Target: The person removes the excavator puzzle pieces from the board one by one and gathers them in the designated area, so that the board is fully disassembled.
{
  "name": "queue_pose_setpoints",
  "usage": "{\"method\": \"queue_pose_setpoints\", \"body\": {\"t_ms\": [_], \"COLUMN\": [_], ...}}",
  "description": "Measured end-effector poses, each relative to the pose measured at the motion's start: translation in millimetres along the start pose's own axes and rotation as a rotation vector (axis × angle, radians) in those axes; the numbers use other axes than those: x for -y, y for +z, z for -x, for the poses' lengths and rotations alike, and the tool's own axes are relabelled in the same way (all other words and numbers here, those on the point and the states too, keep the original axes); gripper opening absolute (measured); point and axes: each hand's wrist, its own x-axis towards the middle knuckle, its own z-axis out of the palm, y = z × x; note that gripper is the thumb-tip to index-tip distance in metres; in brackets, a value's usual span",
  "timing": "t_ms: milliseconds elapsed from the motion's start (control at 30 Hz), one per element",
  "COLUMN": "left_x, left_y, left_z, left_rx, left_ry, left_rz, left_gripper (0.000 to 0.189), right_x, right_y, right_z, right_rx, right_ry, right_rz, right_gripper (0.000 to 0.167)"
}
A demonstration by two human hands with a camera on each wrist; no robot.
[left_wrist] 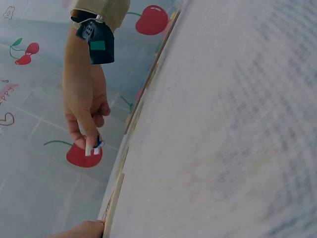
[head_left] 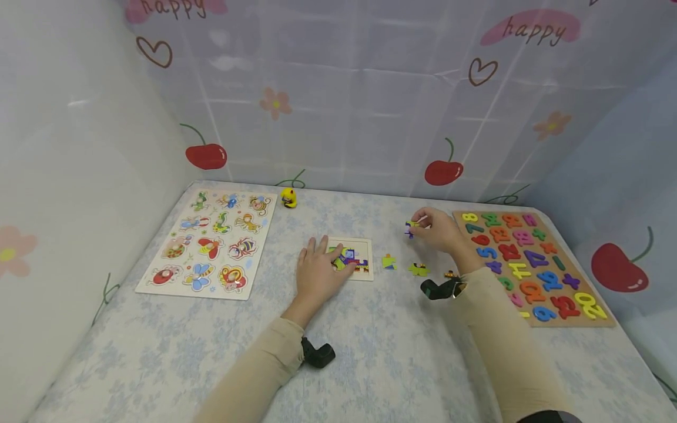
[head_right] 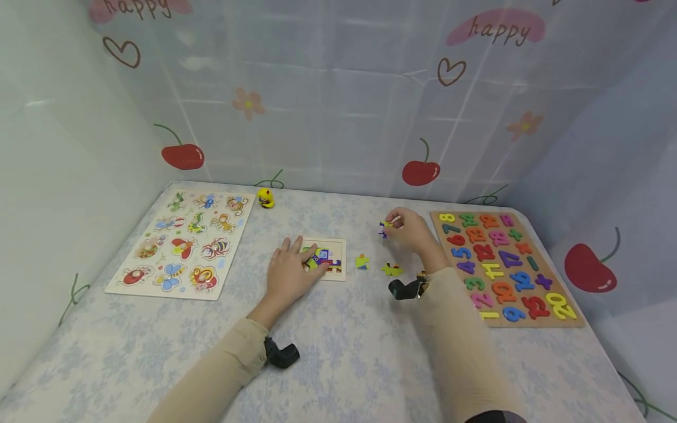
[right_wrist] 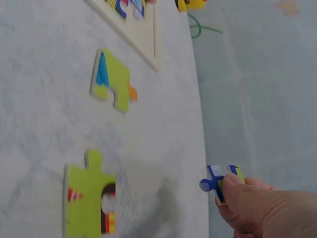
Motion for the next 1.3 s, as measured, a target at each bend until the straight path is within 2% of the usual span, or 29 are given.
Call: {"method": "queue_pose_setpoints", "body": {"t_ms": [233, 367, 500, 833, 1133, 1300], "left_x": [0.2, 0.4, 0.4, 0.3, 0.2, 0.2], "left_y": [-0.2, 0.4, 0.8, -0.4, -2.1, -2.8], "left_z": [0.3, -0.2, -0.6, -0.6, 0.3, 2.0], "left_rx": [-0.005, -0.014, -0.015, -0.002, 0.006, -0.006], "left_ry": [0.001, 0.006, 0.009, 0.006, 0.002, 0.004], "left_rz": [0.012, 0.0, -0.009, -0.013, -0.024, 0.008], "left_gripper": [0.064, 0.064, 0.064, 0.064, 0.068, 0.074], "right_x": [-35, -42, -43, -46, -42, -36], "right_y": [-26, -31, -32, -28, -24, -22], "right_z": [-7.5, -8.2, -8.7, -11.7, -11.5, -11.7], "right_rx": [-0.02, -0.025, -0.016, -0.021, -0.072, -0.082], "right_ry": [0.091, 0.156, 0.177, 0.156, 0.068, 0.038], "right_rz": [0.037, 0.066, 0.104, 0.224, 0.407, 0.434], "right_gripper": [0.026, 0.025, 0.024, 0.022, 0.029, 0.03]}}
